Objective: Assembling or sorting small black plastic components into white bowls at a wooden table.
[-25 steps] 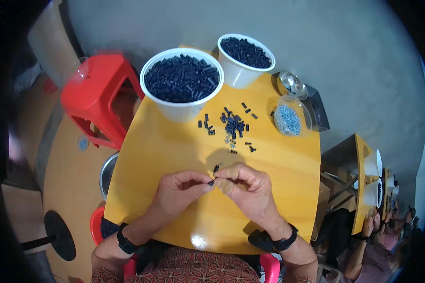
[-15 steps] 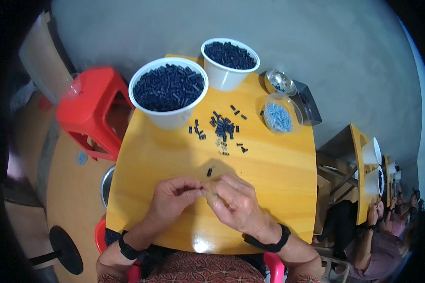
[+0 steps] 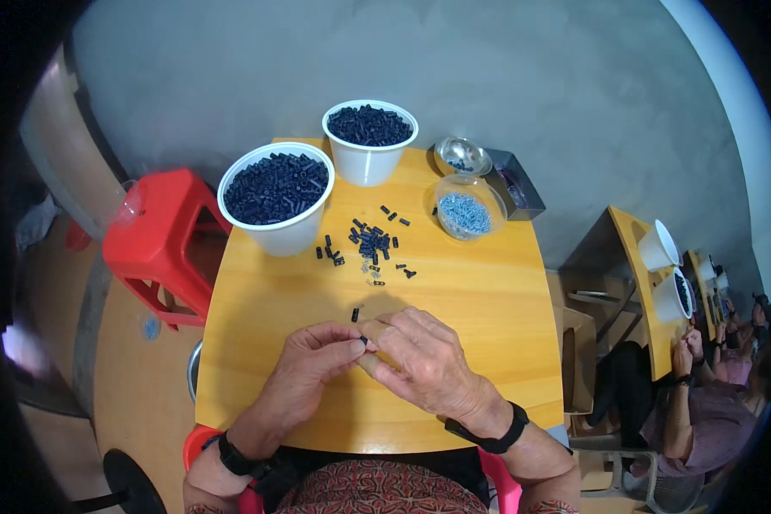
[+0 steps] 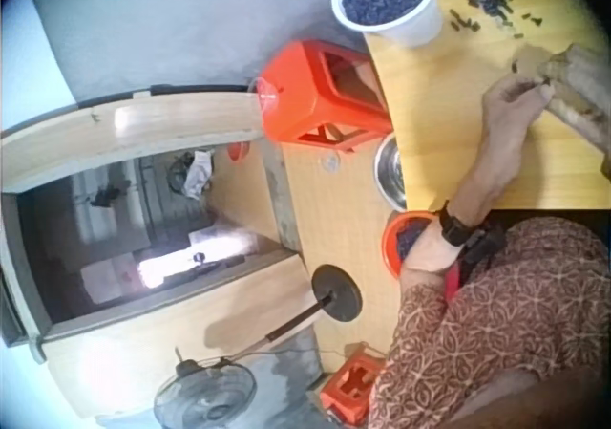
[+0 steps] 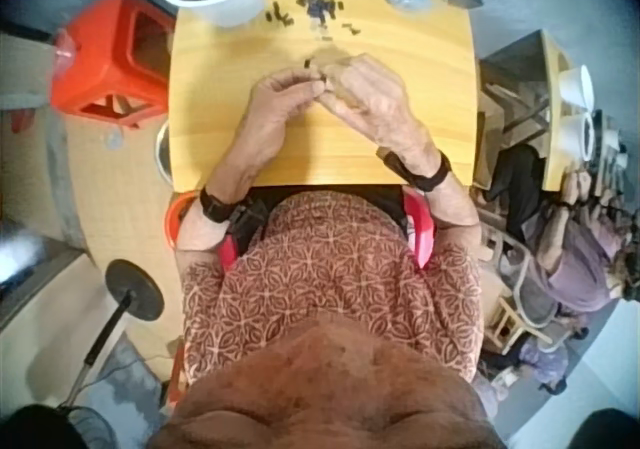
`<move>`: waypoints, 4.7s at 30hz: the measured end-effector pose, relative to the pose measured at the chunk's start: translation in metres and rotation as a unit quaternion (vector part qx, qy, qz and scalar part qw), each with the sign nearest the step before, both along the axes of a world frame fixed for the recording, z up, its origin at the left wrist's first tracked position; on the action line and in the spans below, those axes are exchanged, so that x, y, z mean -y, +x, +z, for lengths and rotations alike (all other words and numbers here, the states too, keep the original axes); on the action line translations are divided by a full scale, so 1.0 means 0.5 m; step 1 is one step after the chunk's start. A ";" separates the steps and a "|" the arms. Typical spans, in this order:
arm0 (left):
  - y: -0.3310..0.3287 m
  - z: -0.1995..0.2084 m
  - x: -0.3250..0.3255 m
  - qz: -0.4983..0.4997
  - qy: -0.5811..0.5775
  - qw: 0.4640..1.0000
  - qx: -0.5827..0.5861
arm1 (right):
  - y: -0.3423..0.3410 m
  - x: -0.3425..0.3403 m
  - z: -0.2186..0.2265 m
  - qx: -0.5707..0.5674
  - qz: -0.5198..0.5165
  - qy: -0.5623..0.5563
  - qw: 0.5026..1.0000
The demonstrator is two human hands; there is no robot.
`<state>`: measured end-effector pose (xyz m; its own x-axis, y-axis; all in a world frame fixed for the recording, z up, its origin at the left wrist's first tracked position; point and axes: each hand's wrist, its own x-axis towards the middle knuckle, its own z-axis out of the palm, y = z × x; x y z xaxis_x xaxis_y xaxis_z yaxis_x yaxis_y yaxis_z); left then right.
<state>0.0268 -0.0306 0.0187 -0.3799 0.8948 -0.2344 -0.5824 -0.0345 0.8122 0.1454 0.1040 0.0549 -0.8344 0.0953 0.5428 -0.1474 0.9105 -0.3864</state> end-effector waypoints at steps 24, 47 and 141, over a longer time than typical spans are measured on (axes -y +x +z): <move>0.029 0.009 0.015 0.041 0.064 0.995 -0.057 | 0.014 0.028 0.020 -0.011 -0.032 -0.095 0.995; 0.011 -0.018 0.024 -0.025 0.017 0.999 -0.030 | 0.013 0.025 0.031 0.033 -0.018 0.120 0.992; -0.114 0.128 0.147 -0.030 -0.057 0.995 -0.075 | 0.022 -0.116 0.105 0.179 -0.111 0.138 0.968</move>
